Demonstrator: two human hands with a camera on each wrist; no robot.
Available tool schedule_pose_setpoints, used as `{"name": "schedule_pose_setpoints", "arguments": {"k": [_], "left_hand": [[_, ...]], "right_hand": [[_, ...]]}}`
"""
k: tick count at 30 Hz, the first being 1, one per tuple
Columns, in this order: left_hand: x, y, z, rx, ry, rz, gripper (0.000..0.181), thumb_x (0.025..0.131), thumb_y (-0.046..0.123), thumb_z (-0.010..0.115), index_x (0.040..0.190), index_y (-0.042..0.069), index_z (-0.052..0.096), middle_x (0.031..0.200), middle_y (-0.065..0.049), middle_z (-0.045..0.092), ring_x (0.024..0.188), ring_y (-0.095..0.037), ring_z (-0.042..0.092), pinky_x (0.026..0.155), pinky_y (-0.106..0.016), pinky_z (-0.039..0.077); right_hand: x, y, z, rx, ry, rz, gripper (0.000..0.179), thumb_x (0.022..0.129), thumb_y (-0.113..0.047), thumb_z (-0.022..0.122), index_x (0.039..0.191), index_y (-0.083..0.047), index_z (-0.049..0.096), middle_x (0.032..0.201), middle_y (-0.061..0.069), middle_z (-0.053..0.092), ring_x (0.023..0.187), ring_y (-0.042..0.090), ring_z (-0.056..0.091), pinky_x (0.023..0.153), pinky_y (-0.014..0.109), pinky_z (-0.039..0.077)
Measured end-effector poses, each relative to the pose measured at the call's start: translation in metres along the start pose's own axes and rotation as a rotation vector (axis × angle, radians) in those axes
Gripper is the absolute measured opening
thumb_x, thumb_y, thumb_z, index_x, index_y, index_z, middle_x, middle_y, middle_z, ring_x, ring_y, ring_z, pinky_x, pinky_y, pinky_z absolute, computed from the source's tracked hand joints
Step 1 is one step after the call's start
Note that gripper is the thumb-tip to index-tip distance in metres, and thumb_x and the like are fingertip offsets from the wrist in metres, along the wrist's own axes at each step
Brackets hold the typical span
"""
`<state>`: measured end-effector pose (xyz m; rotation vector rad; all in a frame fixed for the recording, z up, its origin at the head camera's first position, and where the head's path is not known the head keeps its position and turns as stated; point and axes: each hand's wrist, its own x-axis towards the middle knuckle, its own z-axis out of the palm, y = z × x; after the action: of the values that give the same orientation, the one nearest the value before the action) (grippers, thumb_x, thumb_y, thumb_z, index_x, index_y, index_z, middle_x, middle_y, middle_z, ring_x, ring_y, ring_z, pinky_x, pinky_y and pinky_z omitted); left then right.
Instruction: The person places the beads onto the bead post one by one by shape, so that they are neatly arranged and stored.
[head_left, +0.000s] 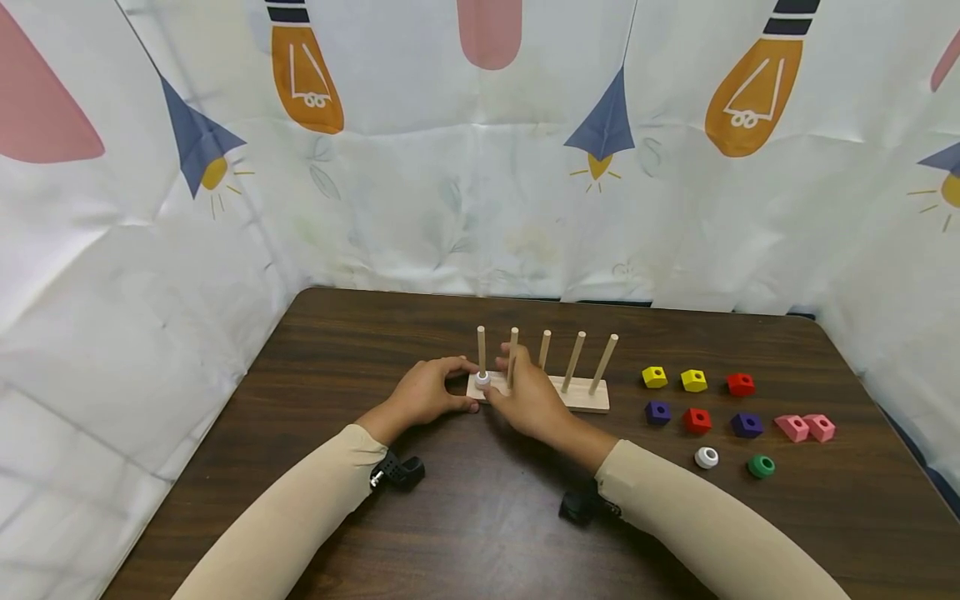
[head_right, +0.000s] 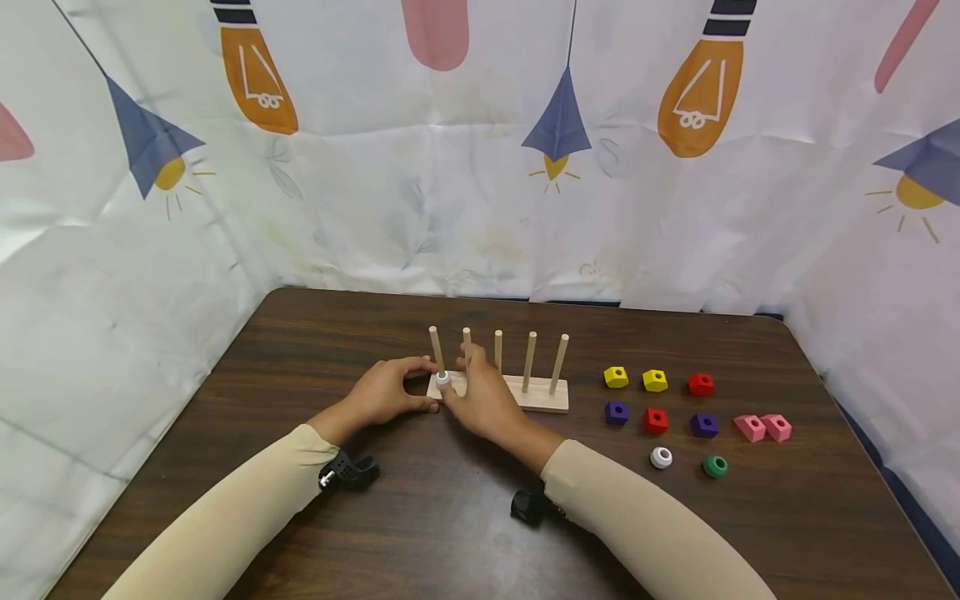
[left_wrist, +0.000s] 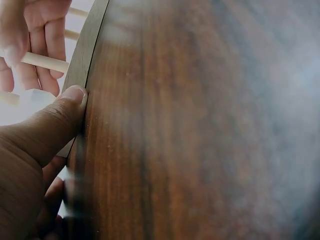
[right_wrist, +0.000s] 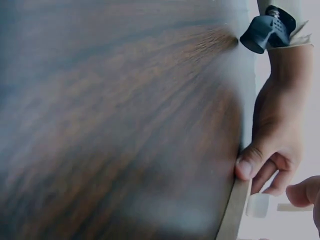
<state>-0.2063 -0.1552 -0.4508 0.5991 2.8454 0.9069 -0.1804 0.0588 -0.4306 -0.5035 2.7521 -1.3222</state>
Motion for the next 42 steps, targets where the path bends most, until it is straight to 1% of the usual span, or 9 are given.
{"name": "schedule_pose_setpoints", "arguments": {"k": [2, 6, 9, 11, 17, 23, 27, 36, 42], "left_hand": [[0.0, 0.0, 0.0, 0.005, -0.001, -0.002, 0.059, 0.079, 0.042, 0.09, 0.132, 0.025, 0.07, 0.142, -0.006, 0.062, 0.133, -0.032, 0.054, 0.107, -0.052, 0.044], [0.0, 0.0, -0.001, 0.015, -0.001, 0.004, 0.06, 0.079, 0.042, 0.09, 0.132, 0.025, 0.07, 0.142, -0.006, 0.061, 0.133, -0.033, 0.054, 0.108, -0.053, 0.042], [0.0, 0.0, -0.002, 0.02, 0.0, 0.004, 0.059, 0.078, 0.042, 0.09, 0.132, 0.026, 0.07, 0.142, -0.005, 0.061, 0.133, -0.033, 0.054, 0.109, -0.054, 0.041], [0.001, 0.0, -0.002, 0.018, 0.001, -0.003, 0.059, 0.078, 0.043, 0.09, 0.131, 0.027, 0.07, 0.142, -0.005, 0.062, 0.133, -0.033, 0.054, 0.11, -0.053, 0.041], [0.0, -0.001, -0.003, 0.014, -0.005, -0.022, 0.059, 0.078, 0.043, 0.09, 0.132, 0.028, 0.069, 0.142, -0.003, 0.061, 0.136, -0.033, 0.051, 0.113, -0.055, 0.036], [-0.001, -0.001, -0.002, 0.016, -0.012, -0.03, 0.06, 0.079, 0.042, 0.089, 0.134, 0.027, 0.069, 0.143, -0.003, 0.061, 0.138, -0.033, 0.05, 0.116, -0.057, 0.031], [-0.002, -0.001, -0.002, 0.013, -0.016, -0.038, 0.061, 0.08, 0.042, 0.089, 0.135, 0.026, 0.068, 0.144, -0.004, 0.06, 0.139, -0.033, 0.048, 0.116, -0.056, 0.032], [-0.002, 0.002, -0.001, 0.015, -0.02, -0.036, 0.061, 0.08, 0.041, 0.089, 0.136, 0.025, 0.068, 0.145, -0.005, 0.058, 0.139, -0.032, 0.048, 0.117, -0.056, 0.029], [-0.002, 0.002, 0.0, 0.015, -0.02, -0.032, 0.061, 0.08, 0.042, 0.088, 0.135, 0.025, 0.068, 0.146, -0.005, 0.058, 0.139, -0.031, 0.048, 0.118, -0.057, 0.027]], "right_hand": [[-0.004, -0.001, -0.005, -0.023, -0.026, 0.0, 0.068, 0.096, -0.02, 0.074, 0.148, 0.003, 0.037, 0.138, 0.02, 0.061, 0.122, 0.033, 0.062, 0.101, 0.048, 0.05], [-0.013, -0.002, -0.017, -0.053, -0.075, 0.015, 0.062, 0.096, -0.021, 0.072, 0.145, 0.002, 0.042, 0.133, 0.02, 0.063, 0.111, 0.032, 0.067, 0.092, 0.046, 0.055], [-0.021, 0.001, -0.027, -0.038, -0.116, 0.017, 0.061, 0.097, -0.019, 0.07, 0.148, 0.001, 0.042, 0.137, 0.02, 0.062, 0.116, 0.032, 0.067, 0.096, 0.045, 0.054], [-0.026, 0.004, -0.033, -0.039, -0.145, -0.005, 0.062, 0.099, -0.017, 0.069, 0.151, 0.001, 0.041, 0.142, 0.02, 0.059, 0.121, 0.032, 0.065, 0.1, 0.045, 0.053], [-0.039, 0.019, -0.055, -0.139, -0.211, -0.124, 0.047, 0.099, -0.015, 0.069, 0.141, -0.001, 0.054, 0.131, 0.014, 0.067, 0.116, 0.029, 0.067, 0.096, 0.045, 0.055], [-0.053, 0.033, -0.077, -0.239, -0.246, -0.217, 0.042, 0.099, -0.015, 0.07, 0.136, -0.001, 0.058, 0.127, 0.012, 0.068, 0.115, 0.028, 0.066, 0.094, 0.046, 0.055], [-0.064, 0.041, -0.094, -0.277, -0.239, -0.216, 0.041, 0.099, -0.016, 0.071, 0.135, -0.001, 0.06, 0.125, 0.01, 0.069, 0.114, 0.027, 0.066, 0.092, 0.047, 0.056], [-0.088, 0.066, -0.132, -0.348, -0.154, -0.206, 0.04, 0.097, -0.016, 0.073, 0.133, -0.004, 0.062, 0.123, 0.005, 0.07, 0.106, 0.024, 0.069, 0.086, 0.047, 0.057], [-0.105, 0.079, -0.154, -0.376, -0.137, -0.147, 0.041, 0.096, -0.018, 0.075, 0.134, -0.006, 0.064, 0.128, 0.006, 0.068, 0.102, 0.023, 0.068, 0.081, 0.044, 0.058]]}}
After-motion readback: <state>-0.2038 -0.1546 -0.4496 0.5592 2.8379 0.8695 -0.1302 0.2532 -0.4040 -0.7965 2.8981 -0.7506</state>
